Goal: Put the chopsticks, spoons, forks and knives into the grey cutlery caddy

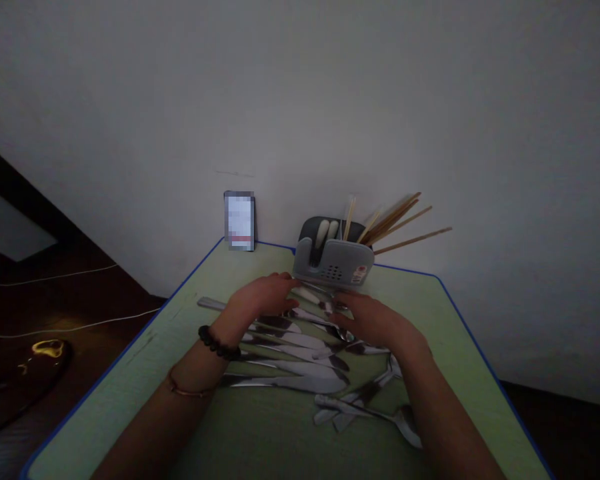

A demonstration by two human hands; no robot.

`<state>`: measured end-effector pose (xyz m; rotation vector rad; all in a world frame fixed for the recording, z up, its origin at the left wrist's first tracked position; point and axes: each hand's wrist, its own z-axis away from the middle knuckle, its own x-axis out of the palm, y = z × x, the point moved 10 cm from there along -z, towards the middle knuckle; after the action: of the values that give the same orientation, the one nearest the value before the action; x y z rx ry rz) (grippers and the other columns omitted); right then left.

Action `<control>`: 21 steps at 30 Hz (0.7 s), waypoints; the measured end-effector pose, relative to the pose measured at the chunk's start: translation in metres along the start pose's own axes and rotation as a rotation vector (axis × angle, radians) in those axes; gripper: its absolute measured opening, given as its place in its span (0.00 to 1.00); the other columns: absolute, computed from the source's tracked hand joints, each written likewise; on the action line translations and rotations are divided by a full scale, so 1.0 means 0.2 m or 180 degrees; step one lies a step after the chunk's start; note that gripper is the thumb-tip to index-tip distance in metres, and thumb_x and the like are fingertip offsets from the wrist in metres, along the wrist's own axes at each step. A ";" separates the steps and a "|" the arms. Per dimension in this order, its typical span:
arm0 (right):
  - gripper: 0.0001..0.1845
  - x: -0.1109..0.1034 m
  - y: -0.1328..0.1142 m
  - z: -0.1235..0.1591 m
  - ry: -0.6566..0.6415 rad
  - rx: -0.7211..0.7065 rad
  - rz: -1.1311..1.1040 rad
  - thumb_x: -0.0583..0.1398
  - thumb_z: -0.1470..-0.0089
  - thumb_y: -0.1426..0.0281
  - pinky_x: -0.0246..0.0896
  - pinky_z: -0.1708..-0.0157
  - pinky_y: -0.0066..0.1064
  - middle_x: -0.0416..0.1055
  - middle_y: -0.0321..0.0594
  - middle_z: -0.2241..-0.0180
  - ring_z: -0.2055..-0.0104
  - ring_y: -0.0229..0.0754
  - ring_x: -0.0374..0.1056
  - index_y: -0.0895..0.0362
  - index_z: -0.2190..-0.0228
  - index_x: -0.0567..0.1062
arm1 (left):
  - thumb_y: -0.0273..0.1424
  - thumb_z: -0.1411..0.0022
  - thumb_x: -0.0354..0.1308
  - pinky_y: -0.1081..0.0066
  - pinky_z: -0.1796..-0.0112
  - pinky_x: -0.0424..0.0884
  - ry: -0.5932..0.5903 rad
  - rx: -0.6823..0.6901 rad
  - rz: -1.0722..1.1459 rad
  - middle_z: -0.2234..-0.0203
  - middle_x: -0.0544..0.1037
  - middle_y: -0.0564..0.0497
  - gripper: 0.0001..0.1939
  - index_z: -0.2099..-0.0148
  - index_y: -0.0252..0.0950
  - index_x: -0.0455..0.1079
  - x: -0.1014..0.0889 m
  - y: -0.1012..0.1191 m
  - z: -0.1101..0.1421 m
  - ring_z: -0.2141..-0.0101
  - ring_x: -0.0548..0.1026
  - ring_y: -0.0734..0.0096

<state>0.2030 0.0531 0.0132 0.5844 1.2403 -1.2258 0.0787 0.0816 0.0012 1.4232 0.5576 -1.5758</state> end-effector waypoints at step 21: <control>0.11 -0.13 -0.11 0.02 0.0733 -0.0571 -0.0219 0.55 0.43 0.66 0.57 0.66 0.28 0.74 0.46 0.63 0.63 0.42 0.69 0.59 0.63 0.72 | 0.33 0.38 0.53 0.72 0.62 0.67 0.1200 0.1040 0.1019 0.63 0.74 0.50 0.10 0.56 0.35 0.67 -0.36 0.14 0.12 0.65 0.72 0.71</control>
<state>0.1884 0.0527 0.0428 0.5654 1.5576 -1.1114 0.0835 0.0711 0.0812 1.9707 0.2704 -1.1840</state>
